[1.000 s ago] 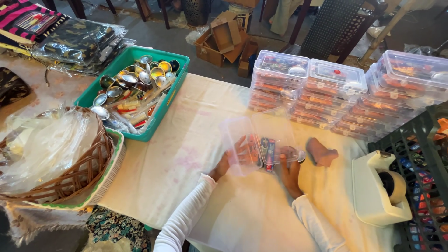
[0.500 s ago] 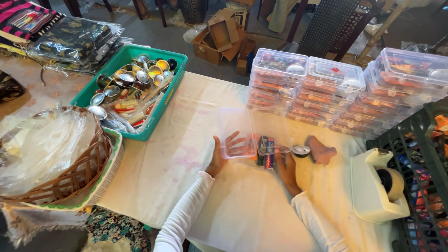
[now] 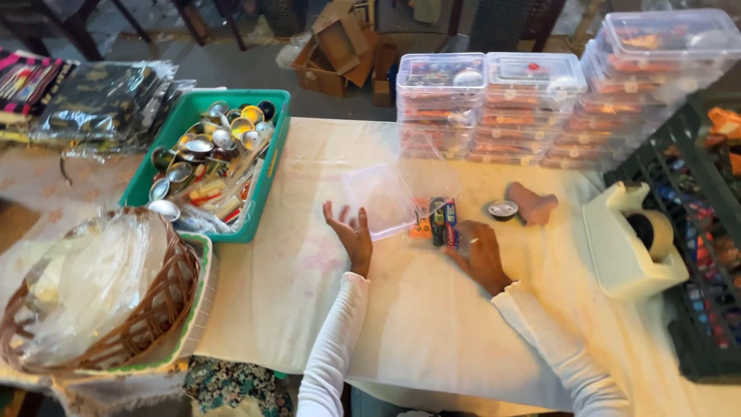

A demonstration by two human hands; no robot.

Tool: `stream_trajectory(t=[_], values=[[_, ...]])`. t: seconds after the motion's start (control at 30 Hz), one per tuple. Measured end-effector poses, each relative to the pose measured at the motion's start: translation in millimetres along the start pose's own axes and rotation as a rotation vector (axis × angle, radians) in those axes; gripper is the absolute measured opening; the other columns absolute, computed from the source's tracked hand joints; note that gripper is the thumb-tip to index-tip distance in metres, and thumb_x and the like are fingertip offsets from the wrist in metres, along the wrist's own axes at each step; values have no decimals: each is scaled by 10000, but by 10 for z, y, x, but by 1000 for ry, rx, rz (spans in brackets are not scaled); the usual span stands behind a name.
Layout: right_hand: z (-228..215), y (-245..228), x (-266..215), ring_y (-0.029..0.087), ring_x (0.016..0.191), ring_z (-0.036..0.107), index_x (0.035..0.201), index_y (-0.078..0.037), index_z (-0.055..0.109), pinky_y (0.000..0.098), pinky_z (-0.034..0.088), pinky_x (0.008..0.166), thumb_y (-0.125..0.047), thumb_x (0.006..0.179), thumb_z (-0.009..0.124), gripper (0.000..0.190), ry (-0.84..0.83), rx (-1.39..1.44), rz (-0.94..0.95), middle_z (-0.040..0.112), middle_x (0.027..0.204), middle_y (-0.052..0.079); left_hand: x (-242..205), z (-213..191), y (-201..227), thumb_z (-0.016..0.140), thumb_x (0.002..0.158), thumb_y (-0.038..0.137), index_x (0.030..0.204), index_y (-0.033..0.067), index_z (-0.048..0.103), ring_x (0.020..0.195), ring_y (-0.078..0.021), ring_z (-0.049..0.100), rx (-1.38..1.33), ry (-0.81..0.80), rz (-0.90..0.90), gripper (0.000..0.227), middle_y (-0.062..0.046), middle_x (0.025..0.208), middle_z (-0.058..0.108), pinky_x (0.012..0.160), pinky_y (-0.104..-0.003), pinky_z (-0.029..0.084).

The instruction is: The person places small packaged items into a clear plastic container and secures the lid. They then retrieve a small orange packet and a green tube, wiping them with a cloth before placing them into the container.

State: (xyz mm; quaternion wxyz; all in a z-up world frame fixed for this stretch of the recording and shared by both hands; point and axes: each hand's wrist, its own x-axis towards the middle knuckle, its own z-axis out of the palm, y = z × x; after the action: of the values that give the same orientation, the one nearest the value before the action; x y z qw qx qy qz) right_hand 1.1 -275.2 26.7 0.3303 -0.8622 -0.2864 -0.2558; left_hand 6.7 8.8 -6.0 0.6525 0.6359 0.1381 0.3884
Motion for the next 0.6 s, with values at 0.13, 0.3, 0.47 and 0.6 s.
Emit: stream_trajectory(t=[0.13, 0.3, 0.47, 0.6], values=[[-33, -268, -40, 351, 1149, 572, 1179, -29, 618, 480, 436, 964, -393, 838, 774, 523, -142, -28, -268, 625, 1237, 174, 23, -49, -27, 626, 869, -2, 1591, 58, 177, 1432, -336, 405, 65, 39, 26, 852, -194, 1648, 250, 1154, -486, 323], [6, -89, -218, 258, 1300, 548, 1282, -124, 676, 462, 376, 1103, -142, 901, 570, 396, -317, -203, -369, 624, 1401, 67, -3, -79, 391, 436, 745, -117, 1426, 61, 493, 1536, -396, 277, 355, 35, 374, 706, -213, 1652, 265, 1239, -512, 263], [-358, 412, -431, 235, 1270, 596, 1121, -142, 701, 472, 389, 1116, -81, 824, 591, 323, -274, -159, -294, 698, 1277, 24, -53, -97, 451, 360, 692, -132, 1217, 103, 648, 1544, -383, 285, 328, 5, 393, 643, -189, 1614, 368, 1253, -556, 200], [-714, 502, -484, 246, 1180, 664, 936, -131, 697, 416, 501, 1020, 34, 753, 636, 254, -67, -271, -34, 757, 1160, 22, -250, 18, 336, 392, 703, -127, 1121, 120, 658, 1555, -389, 283, 324, -104, 362, 554, -147, 1536, 490, 1227, -673, -3]])
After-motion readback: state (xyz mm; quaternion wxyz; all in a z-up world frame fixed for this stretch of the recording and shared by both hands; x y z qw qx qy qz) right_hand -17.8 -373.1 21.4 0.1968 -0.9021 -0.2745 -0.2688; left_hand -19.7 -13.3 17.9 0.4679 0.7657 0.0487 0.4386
